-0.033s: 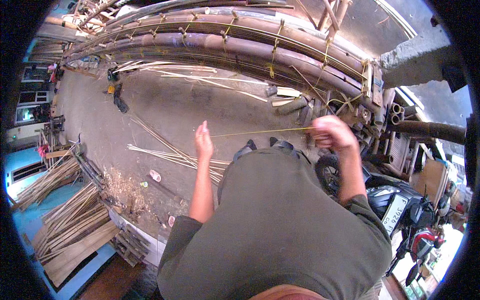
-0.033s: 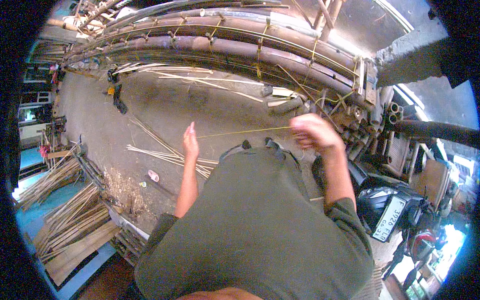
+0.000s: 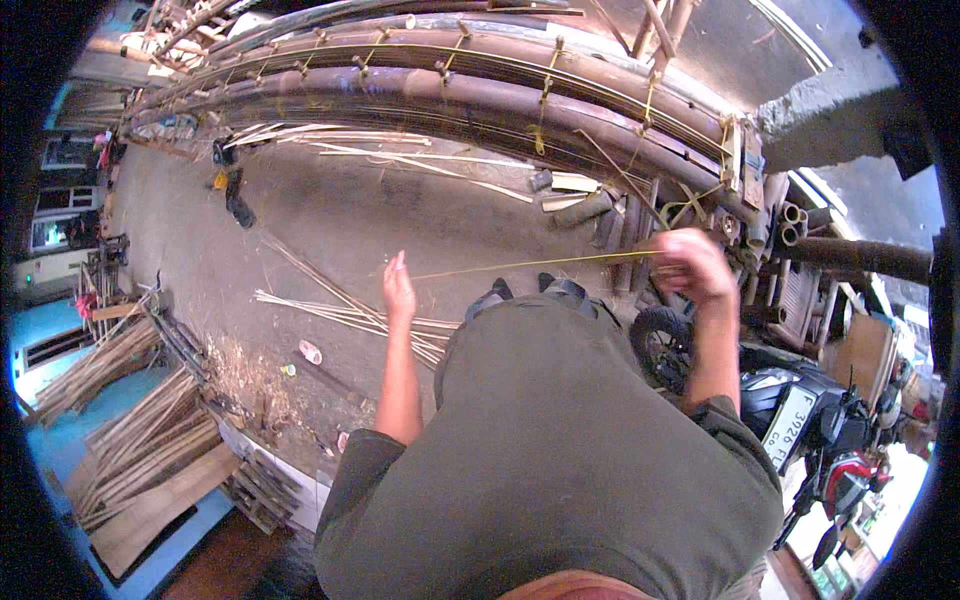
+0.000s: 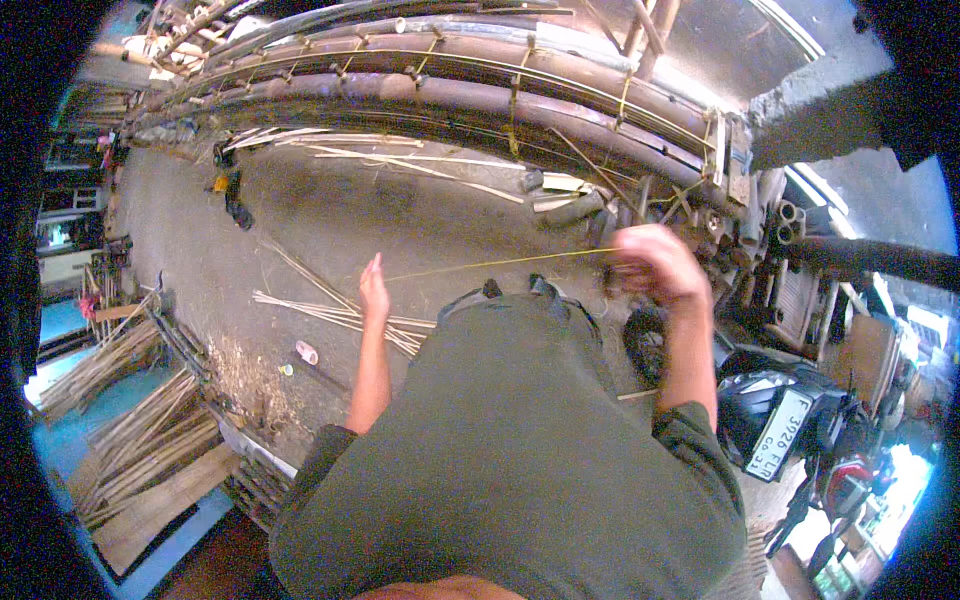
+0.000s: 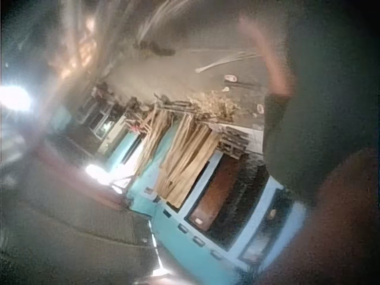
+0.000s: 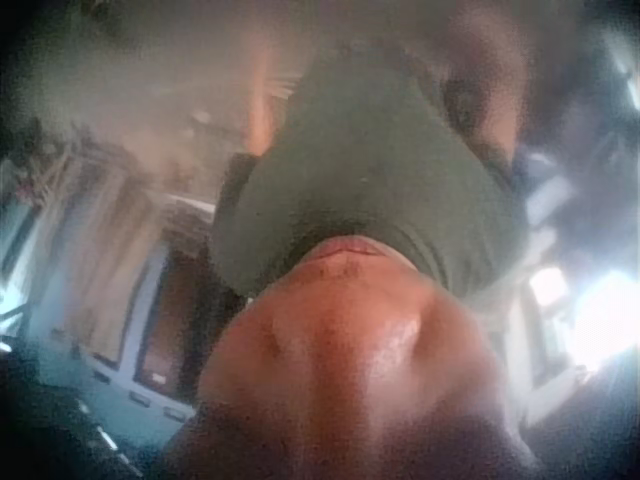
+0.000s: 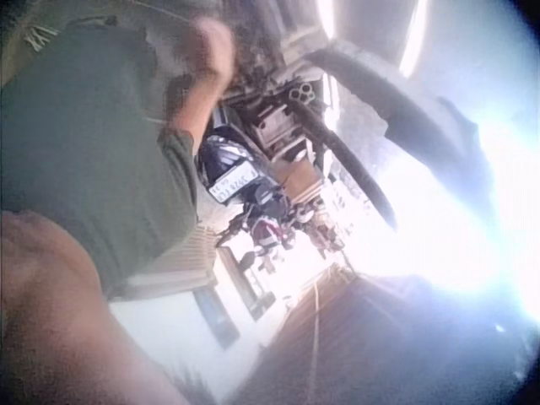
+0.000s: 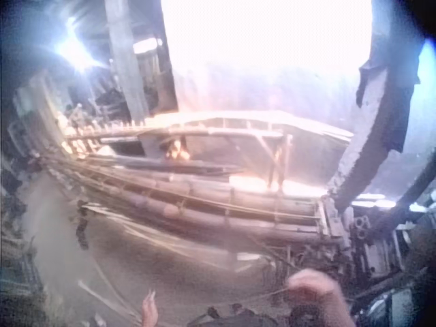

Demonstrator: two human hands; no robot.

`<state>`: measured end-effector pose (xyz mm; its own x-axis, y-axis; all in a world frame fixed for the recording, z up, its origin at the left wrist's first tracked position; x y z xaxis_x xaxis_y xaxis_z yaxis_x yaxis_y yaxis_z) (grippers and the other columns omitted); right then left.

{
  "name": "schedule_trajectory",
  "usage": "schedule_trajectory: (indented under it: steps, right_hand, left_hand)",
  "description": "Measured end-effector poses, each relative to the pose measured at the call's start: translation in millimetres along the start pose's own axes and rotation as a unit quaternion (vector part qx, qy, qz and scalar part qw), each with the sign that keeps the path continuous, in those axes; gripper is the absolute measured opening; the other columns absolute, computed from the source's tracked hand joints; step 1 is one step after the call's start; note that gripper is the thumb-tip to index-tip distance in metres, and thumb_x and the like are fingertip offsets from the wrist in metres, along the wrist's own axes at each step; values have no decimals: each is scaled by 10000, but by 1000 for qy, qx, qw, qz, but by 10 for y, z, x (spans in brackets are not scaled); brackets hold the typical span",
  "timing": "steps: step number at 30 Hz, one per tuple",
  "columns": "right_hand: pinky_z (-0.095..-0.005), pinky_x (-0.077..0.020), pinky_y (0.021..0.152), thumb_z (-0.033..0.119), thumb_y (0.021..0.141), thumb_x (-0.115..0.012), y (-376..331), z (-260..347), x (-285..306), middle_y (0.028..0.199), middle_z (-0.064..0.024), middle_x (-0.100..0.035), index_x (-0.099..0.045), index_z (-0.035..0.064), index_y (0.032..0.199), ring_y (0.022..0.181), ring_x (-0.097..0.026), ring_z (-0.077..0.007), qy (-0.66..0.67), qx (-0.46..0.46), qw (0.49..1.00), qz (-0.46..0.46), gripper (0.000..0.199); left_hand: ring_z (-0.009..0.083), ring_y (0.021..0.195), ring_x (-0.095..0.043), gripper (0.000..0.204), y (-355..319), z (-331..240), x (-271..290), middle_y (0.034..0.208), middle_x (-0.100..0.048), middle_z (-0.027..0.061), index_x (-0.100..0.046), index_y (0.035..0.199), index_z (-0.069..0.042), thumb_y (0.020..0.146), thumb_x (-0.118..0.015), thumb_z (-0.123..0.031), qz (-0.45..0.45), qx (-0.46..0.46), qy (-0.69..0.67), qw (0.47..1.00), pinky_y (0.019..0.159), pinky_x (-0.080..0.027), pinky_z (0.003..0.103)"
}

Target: The person repeatedly picks up thin bamboo sticks from the floor and ties them to a horizontal bamboo rack using yellow string. The person walks along the rack, securing each stick in place.

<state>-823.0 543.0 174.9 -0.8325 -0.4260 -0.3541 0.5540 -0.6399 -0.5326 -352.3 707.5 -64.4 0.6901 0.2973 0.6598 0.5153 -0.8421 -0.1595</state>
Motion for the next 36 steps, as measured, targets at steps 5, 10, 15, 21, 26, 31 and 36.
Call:
schedule_trajectory:
  steps: [5,10,15,21,26,31,36]
  right_hand:
    - [-260,-329,494,302,903,-554,-684,231,748,585,48,-440,-538,37,655,566,-394,-71,-397,-35,905,-148,364]
    - [-440,-500,838,336,892,-566,-453,-483,798,951,-188,-666,-681,37,999,930,-632,-374,-662,21,684,-308,338]
    - [-391,-491,851,197,877,-590,-264,-693,461,978,-167,-662,-658,14,963,953,-626,-322,-495,144,817,-259,213]
    - [-434,-491,766,114,842,-569,357,-881,-248,883,-180,-635,-578,14,930,879,-618,-364,-438,214,873,-6,133]
    - [-474,-489,771,143,871,-561,890,-862,-953,928,-204,-645,-550,31,1010,894,-621,-399,-411,225,878,96,179]
    - [-473,-507,711,174,891,-571,1327,-760,-1658,875,-199,-663,-545,32,1003,836,-639,-403,-406,235,869,154,183]
    - [-444,-517,704,206,876,-607,2009,-882,-2503,863,-189,-673,-620,32,989,804,-651,-388,-432,222,855,184,208]
  left_hand:
    - [210,1031,-605,661,-101,47,-168,1198,-617,141,-495,1327,-4,930,-477,-533,268,299,-141,905,944,-429,372]
    - [238,1092,-590,704,-166,-480,-841,1203,-611,194,-513,1306,15,893,-541,-555,306,267,-7,914,958,-425,378]
    - [233,1128,-570,626,-259,-1034,-993,1193,-620,189,-554,1254,36,911,-559,-487,304,134,-51,942,975,-412,336]
    - [175,1015,-605,500,-480,-1758,-648,1078,-667,133,-547,1251,46,940,-574,-346,273,51,-115,954,906,-454,299]
    - [137,938,-614,373,-608,-1916,-193,1048,-665,84,-576,1210,30,950,-575,-238,285,89,-240,924,853,-476,283]
    - [113,856,-602,267,-582,-1683,211,949,-668,45,-633,1102,27,931,-603,-176,202,78,-304,928,788,-485,258]
    - [83,748,-595,188,-285,-1155,873,803,-668,29,-661,968,14,918,-608,-159,83,58,-207,973,671,-486,256]
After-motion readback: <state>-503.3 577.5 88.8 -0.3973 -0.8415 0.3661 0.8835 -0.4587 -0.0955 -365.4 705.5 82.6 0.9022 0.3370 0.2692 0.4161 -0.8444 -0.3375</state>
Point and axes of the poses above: each hand's wrist, its own y-axis towards the middle knuckle, its own x-axis out of the back of the hand, z = x × y, the point moved 1 cm from there along y, towards the middle knuckle
